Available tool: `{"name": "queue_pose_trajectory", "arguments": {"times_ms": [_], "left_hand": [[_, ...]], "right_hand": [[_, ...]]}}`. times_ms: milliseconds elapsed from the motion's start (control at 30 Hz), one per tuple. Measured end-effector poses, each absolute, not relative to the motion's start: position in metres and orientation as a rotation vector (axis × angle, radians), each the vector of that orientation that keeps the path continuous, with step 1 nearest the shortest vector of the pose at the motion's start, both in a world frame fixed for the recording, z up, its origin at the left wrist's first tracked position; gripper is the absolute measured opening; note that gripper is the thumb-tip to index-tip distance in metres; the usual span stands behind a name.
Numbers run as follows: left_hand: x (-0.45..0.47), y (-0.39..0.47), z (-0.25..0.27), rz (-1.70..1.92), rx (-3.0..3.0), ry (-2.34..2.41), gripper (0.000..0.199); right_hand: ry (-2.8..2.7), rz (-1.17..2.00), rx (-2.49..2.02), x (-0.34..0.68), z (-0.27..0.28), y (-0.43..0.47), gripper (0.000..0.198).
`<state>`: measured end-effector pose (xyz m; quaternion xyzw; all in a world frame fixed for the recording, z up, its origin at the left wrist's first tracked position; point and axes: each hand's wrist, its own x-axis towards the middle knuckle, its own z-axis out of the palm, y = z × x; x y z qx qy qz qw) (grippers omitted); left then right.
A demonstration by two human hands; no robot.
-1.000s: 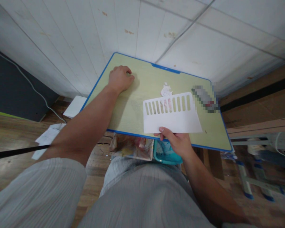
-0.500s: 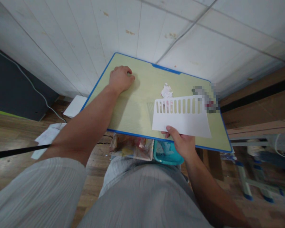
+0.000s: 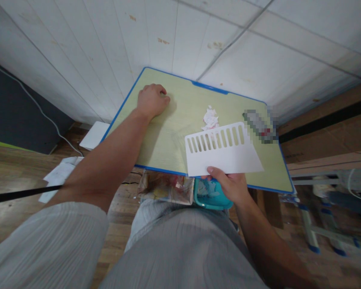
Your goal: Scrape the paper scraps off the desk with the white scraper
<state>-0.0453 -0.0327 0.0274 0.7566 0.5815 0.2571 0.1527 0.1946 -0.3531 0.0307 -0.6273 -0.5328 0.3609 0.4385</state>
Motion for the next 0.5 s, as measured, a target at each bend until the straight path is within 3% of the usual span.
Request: {"name": "queue_pose_trajectory", "arguments": {"times_ms": [500], "left_hand": [[-0.0436, -0.0333, 0.0289, 0.721, 2.175, 1.710, 0.041]], "right_hand": [[-1.134, 0.823, -1.503, 0.1928, 0.0270, -0.3461, 0.036]]}}
